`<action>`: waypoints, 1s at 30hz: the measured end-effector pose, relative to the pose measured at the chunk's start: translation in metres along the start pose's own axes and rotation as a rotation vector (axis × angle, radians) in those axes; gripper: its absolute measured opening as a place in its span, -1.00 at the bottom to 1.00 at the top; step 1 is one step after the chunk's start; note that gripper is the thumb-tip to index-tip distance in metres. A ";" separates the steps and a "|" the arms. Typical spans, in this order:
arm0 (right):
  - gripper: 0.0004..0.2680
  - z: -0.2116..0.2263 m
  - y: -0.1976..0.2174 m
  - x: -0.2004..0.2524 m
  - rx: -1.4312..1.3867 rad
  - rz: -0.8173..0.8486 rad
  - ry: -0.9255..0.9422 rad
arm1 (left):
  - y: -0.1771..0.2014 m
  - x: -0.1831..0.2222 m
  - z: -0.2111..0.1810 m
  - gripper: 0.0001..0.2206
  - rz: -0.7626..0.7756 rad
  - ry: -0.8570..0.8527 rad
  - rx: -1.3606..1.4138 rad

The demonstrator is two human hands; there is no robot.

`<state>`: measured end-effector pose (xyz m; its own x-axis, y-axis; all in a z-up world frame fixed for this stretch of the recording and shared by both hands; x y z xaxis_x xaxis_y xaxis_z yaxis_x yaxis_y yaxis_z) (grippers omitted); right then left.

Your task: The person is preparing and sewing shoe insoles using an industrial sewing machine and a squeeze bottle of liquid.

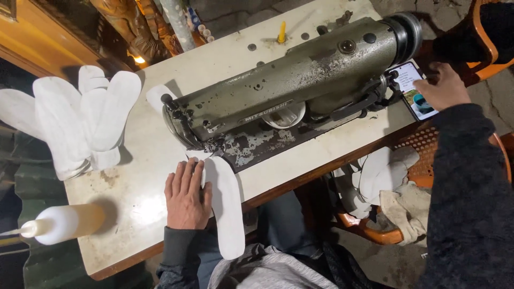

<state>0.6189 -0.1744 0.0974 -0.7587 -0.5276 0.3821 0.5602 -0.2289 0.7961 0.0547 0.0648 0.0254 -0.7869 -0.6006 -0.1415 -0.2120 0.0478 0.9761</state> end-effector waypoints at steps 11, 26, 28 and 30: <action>-0.56 -0.056 -0.003 -0.003 -0.121 -0.250 0.176 | -0.002 -0.001 0.003 -0.47 0.016 0.012 -0.001; -0.49 -0.046 -0.045 0.054 -0.009 -0.325 0.217 | 0.003 -0.001 0.000 -0.49 0.001 0.024 0.053; -0.47 -0.047 -0.051 0.055 0.040 -0.372 0.109 | 0.003 0.000 0.001 -0.50 -0.002 0.024 0.050; -0.47 -0.070 -0.061 0.043 0.150 -0.464 0.169 | -0.001 -0.001 0.002 -0.48 0.026 0.023 0.053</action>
<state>0.5753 -0.2409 0.0325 -0.8446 -0.5263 -0.0983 0.1142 -0.3565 0.9273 0.0550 0.0671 0.0244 -0.7793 -0.6166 -0.1121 -0.2225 0.1051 0.9692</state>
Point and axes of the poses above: each hand's wrist, its own x-axis away from the middle knuckle, its own y-axis out of the back of the hand, z = x × y, the point moved 6 cm from there along -x, towards the middle knuckle, and after that the axes turned 14 degrees about z, right-handed, at the moved point
